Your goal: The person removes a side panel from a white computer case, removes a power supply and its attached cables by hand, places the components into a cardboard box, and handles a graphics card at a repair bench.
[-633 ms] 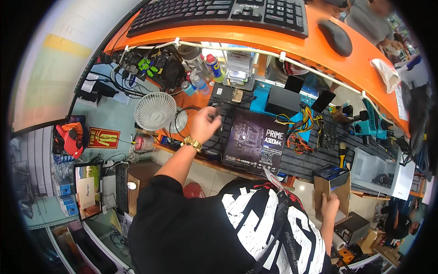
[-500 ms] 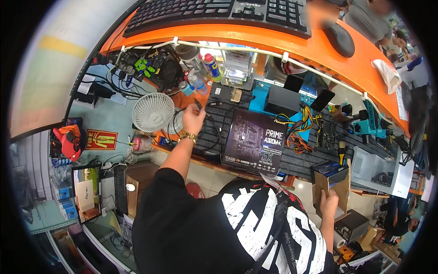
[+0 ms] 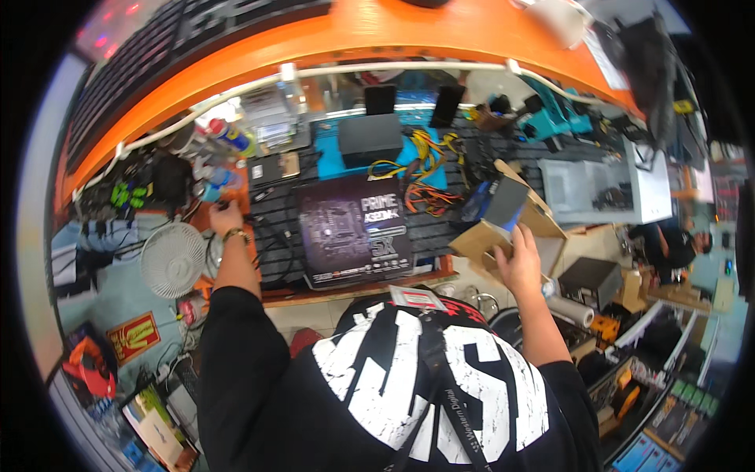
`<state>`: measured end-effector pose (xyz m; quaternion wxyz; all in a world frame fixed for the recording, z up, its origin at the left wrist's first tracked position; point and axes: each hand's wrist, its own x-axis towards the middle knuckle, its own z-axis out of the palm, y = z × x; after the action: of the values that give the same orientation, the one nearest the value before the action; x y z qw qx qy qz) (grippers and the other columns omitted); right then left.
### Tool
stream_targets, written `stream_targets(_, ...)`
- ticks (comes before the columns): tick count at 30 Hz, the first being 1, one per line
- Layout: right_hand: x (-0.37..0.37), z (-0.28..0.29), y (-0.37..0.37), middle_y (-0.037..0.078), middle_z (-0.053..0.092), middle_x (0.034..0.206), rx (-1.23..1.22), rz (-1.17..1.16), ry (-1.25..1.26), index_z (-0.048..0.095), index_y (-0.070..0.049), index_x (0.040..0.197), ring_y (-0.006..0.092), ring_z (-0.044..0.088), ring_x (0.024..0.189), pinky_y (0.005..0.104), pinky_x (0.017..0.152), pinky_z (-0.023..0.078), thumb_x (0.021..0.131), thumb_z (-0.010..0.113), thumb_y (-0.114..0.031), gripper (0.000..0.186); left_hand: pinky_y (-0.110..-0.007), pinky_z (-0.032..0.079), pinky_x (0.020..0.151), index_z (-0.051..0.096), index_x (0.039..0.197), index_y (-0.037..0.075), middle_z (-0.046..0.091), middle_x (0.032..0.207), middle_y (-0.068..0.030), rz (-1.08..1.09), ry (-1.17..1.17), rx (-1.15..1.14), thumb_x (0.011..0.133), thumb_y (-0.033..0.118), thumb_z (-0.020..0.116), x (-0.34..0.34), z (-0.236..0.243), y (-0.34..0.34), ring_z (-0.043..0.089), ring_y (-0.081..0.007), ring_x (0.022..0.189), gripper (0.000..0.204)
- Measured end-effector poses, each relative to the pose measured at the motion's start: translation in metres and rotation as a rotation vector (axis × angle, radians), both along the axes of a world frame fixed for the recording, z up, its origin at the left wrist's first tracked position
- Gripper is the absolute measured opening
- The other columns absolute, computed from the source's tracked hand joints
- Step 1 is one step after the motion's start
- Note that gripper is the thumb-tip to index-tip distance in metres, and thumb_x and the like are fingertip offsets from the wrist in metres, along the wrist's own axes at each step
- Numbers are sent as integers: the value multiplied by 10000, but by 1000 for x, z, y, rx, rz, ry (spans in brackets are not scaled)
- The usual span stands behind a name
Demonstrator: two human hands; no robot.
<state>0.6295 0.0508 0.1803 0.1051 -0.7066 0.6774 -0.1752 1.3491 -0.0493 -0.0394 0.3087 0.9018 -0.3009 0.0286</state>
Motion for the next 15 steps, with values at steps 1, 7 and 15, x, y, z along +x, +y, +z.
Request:
stream_targets(1,3,1,-1,238,564,1424,30,-35,-32,567,-33,1380,464,590,1255,478,1038,523,820,832,-173,634,-471,580,869,712,1019,7,770,989,-200,-7,32,56,716,343,866,-7,2,-4,749,-391,936,478)
stream_targets(7,41,17,-35,149,486,1537,34,113,25,553,-127,1482,387,552,1290,464,1031,530,822,858,-308,750,-460,590,840,690,1144,-18,776,1002,-155,6,309,132,838,356,841,-11,16,-13,755,-321,879,507)
stream_targets(15,27,-23,-52,129,607,1325,48,180,134,694,-5,1061,362,575,1165,445,964,547,870,818,-307,378,-400,576,739,640,1134,-41,722,938,-114,30,536,-147,896,321,835,-81,65,23,713,-240,786,476)
